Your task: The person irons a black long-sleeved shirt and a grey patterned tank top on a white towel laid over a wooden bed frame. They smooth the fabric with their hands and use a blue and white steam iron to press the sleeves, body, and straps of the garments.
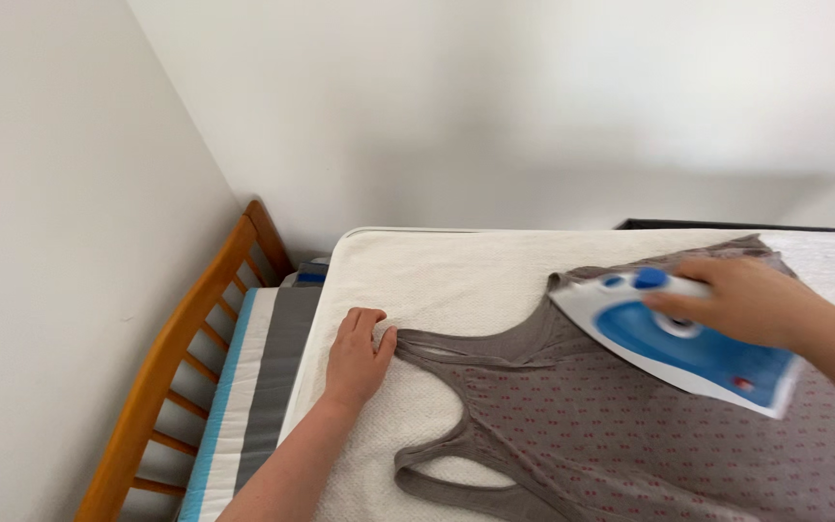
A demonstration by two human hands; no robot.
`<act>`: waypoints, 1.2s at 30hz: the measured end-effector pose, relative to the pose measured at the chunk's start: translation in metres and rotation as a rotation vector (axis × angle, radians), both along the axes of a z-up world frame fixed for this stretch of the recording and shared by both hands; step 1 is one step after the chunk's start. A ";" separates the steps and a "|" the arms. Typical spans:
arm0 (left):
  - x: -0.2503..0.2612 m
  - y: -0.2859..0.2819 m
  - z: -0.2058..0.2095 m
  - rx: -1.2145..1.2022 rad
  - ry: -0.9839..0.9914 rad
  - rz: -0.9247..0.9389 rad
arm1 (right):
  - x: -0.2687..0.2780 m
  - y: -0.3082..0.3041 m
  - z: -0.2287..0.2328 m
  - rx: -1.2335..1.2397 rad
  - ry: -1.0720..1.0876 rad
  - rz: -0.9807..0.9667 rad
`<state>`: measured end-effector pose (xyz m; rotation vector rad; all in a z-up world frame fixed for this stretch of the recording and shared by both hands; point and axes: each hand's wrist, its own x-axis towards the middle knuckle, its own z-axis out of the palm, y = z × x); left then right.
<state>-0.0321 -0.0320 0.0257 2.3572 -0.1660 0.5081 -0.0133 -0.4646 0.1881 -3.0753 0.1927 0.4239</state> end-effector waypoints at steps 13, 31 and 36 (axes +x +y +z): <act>0.090 -0.202 -0.008 0.208 0.354 -0.309 | -0.034 -0.214 -0.092 -0.167 0.086 -0.361; 0.145 -0.276 -0.044 -0.418 0.384 0.122 | 0.001 -0.221 -0.073 0.034 -0.118 -0.263; 0.148 -0.279 -0.038 -0.574 0.474 0.114 | 0.005 -0.198 -0.051 0.076 0.086 0.013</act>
